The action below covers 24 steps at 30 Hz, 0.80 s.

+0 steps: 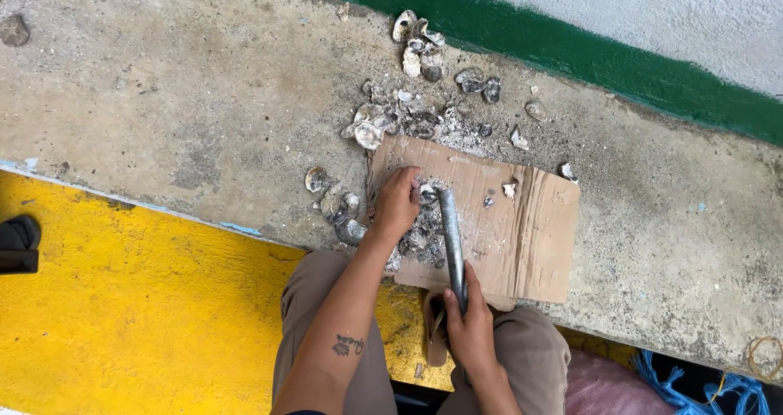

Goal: The recorder is using a heavy metal pipe to crush empty sea shells into small fragments on a piece of cardboard on a concrete floor.

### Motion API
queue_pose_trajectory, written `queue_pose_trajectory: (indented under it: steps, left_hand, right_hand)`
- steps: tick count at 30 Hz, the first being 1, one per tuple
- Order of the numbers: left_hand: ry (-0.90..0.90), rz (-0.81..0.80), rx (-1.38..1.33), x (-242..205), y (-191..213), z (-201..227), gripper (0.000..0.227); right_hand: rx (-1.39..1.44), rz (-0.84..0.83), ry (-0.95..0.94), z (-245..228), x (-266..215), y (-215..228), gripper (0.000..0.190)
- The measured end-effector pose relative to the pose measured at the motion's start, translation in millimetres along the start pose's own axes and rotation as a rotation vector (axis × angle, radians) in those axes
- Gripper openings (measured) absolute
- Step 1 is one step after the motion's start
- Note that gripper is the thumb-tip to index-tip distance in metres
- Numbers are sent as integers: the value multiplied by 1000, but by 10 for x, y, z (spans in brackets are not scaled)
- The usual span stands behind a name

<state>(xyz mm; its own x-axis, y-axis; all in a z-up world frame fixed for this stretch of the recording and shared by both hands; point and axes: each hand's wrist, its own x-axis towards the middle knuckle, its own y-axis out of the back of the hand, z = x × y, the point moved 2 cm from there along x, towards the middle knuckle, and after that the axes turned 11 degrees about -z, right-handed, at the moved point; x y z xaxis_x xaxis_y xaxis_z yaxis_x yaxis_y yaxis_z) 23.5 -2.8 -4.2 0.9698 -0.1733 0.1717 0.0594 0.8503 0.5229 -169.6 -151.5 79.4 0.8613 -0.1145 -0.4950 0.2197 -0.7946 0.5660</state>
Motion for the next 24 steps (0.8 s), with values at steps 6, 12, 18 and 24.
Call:
queue_pose_trajectory:
  steps: [6, 12, 18, 24]
  left_hand:
    - [5, -2, 3, -21, 47, 50, 41]
    - [89, -16, -337, 3, -284, -318, 40]
    - [121, 101, -409, -12, -33, -134, 49]
    - [-31, -63, 267, 0, -186, 123, 57]
  right_hand:
    - [26, 120, 227, 133, -9, -57, 64]
    - [112, 135, 191, 330, -18, -62, 65]
    - [534, 131, 177, 667, 97, -111, 70]
    - [759, 159, 80, 468, -11, 76, 71]
